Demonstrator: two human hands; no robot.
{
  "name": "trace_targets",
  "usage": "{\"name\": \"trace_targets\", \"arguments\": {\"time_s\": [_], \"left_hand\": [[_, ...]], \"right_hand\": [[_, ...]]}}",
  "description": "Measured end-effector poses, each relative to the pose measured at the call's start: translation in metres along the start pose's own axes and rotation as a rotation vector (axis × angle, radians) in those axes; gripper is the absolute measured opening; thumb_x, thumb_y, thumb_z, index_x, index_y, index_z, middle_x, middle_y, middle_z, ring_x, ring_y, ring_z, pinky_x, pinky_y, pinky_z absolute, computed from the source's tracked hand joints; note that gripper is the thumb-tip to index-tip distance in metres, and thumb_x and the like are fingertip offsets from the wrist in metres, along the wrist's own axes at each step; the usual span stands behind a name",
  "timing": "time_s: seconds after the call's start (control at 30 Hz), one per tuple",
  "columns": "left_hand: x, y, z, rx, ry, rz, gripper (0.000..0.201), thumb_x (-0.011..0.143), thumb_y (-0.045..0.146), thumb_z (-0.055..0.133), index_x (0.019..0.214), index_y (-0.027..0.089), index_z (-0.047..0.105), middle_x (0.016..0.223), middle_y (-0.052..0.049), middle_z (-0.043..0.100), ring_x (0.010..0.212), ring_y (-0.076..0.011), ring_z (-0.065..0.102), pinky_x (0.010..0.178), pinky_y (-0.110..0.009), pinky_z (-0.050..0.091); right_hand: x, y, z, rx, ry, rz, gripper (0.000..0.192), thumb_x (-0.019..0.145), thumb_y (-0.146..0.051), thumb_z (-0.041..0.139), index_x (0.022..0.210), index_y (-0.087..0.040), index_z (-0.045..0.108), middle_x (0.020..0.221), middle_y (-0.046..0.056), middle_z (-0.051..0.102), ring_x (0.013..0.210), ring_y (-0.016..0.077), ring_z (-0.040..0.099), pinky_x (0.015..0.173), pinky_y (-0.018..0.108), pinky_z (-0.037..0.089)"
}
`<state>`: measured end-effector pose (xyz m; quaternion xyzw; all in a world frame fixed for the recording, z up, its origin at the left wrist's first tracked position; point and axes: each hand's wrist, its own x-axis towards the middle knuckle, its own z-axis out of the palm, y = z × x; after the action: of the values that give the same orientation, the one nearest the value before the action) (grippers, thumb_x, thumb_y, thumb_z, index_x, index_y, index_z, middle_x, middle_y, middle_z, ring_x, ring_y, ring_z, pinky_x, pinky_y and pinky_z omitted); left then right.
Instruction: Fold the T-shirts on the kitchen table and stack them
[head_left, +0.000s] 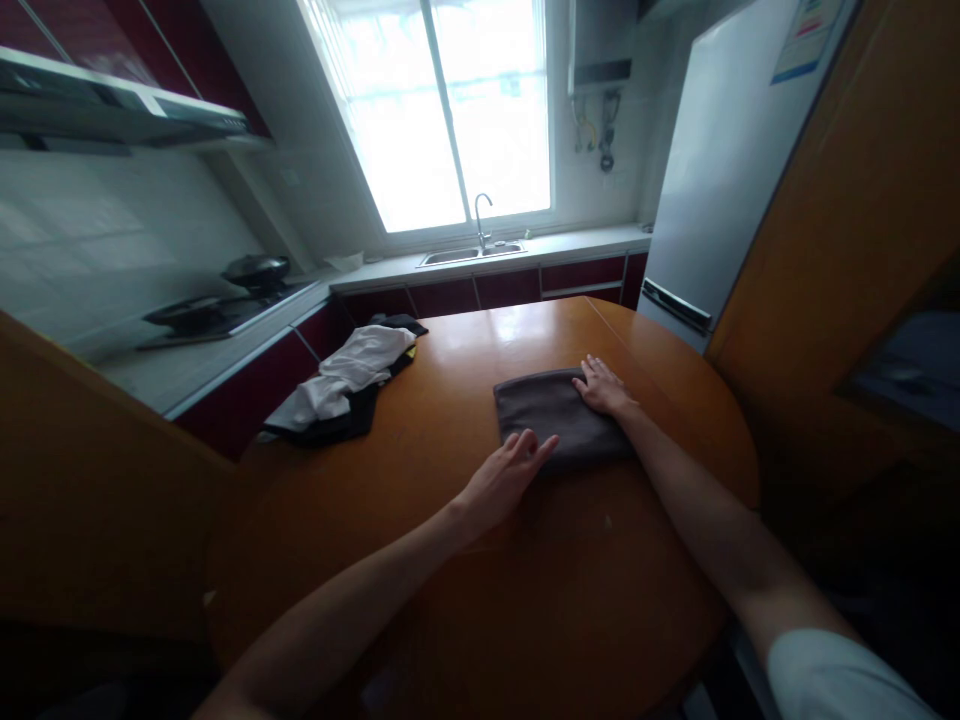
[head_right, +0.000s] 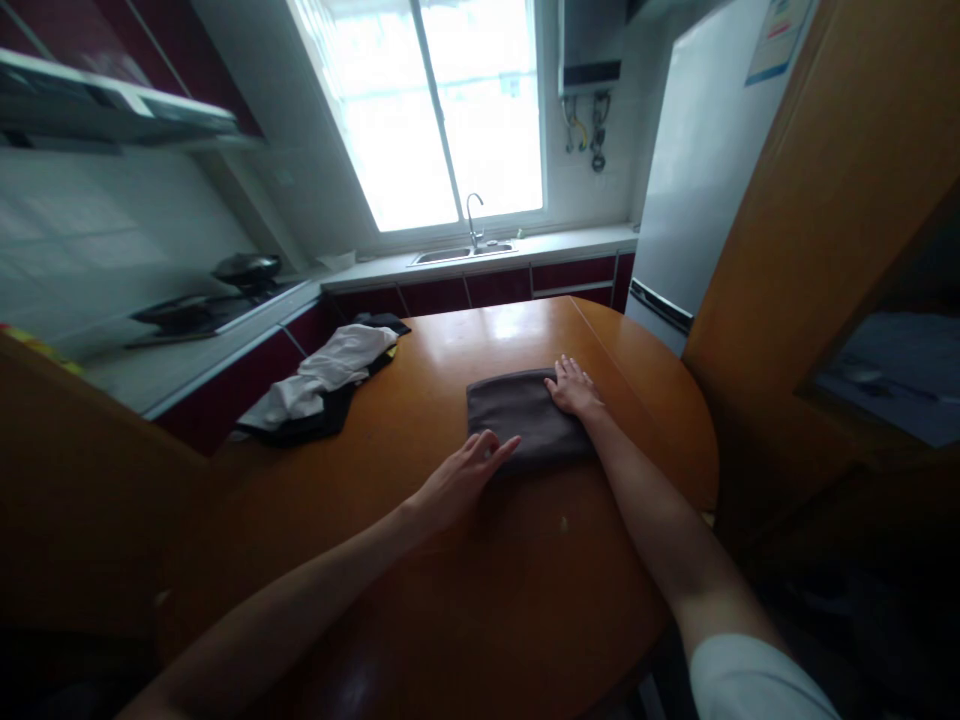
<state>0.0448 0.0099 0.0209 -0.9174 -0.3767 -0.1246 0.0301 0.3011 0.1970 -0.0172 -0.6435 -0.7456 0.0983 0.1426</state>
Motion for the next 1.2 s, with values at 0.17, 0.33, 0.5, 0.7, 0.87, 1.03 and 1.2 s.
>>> {"name": "trace_targets", "arguments": {"time_s": [0.17,0.33,0.5,0.7,0.87,1.03,1.2], "left_hand": [[-0.011,0.006,-0.002,0.003,0.014,-0.052,0.088,0.079,-0.007,0.044,0.155,0.034,0.033,0.124,-0.008,0.054,0.106,-0.0231,0.057,0.096,-0.035,0.052],[0.003,-0.010,-0.012,-0.218,-0.045,0.006,0.066,0.089,0.019,0.062,0.151,0.032,0.044,0.119,-0.007,0.060,0.096,-0.0208,0.064,0.092,-0.033,0.054],[0.076,-0.046,-0.006,-0.188,0.169,-0.246,0.046,0.104,0.035,0.040,0.145,0.018,0.051,0.139,-0.013,0.058,0.128,-0.0257,0.056,0.112,-0.039,0.041],[0.107,-0.099,0.029,-0.123,-0.130,-0.535,0.063,0.105,0.051,0.031,0.155,0.014,0.034,0.165,-0.017,0.026,0.154,-0.0320,0.019,0.122,-0.057,0.016],[0.110,-0.089,0.033,-0.059,-0.012,-0.409,0.065,0.104,0.054,0.030,0.156,0.015,0.035,0.165,-0.015,0.024,0.154,-0.0318,0.016,0.124,-0.055,0.012],[0.102,-0.053,0.043,-0.116,-0.051,-0.272,0.065,0.101,0.061,0.034,0.156,0.025,0.038,0.167,-0.009,0.023,0.155,-0.0318,0.015,0.124,-0.056,0.014],[0.076,-0.032,0.037,-0.176,-0.016,-0.239,0.060,0.103,0.058,0.034,0.155,0.029,0.038,0.166,-0.006,0.027,0.155,-0.0297,0.017,0.123,-0.057,0.018]], "right_hand": [[0.001,0.001,0.000,0.006,0.008,0.007,0.070,0.101,-0.051,0.034,0.158,-0.011,0.030,0.169,0.012,0.015,0.155,0.0255,0.013,0.124,0.041,0.016],[0.002,0.002,0.002,0.004,0.010,0.003,0.069,0.101,-0.051,0.036,0.158,-0.013,0.031,0.169,0.011,0.015,0.155,0.0253,0.014,0.124,0.042,0.016],[0.001,0.000,0.001,-0.012,0.011,0.013,0.069,0.101,-0.051,0.035,0.158,-0.012,0.030,0.169,0.012,0.015,0.155,0.0257,0.013,0.124,0.043,0.017],[-0.003,-0.002,-0.002,-0.026,0.010,0.010,0.067,0.101,-0.050,0.034,0.159,-0.015,0.030,0.168,0.011,0.016,0.155,0.0263,0.014,0.123,0.049,0.020],[-0.002,-0.002,-0.001,-0.035,0.006,0.009,0.066,0.102,-0.050,0.034,0.159,-0.017,0.030,0.168,0.011,0.016,0.155,0.0265,0.013,0.123,0.051,0.018],[-0.004,-0.004,-0.004,-0.030,0.011,0.006,0.066,0.102,-0.049,0.034,0.159,-0.016,0.029,0.168,0.011,0.015,0.155,0.0262,0.012,0.123,0.051,0.017],[-0.007,-0.005,-0.006,-0.025,-0.003,0.020,0.065,0.102,-0.049,0.033,0.159,-0.017,0.029,0.169,0.010,0.015,0.155,0.0256,0.013,0.124,0.050,0.016]]}}
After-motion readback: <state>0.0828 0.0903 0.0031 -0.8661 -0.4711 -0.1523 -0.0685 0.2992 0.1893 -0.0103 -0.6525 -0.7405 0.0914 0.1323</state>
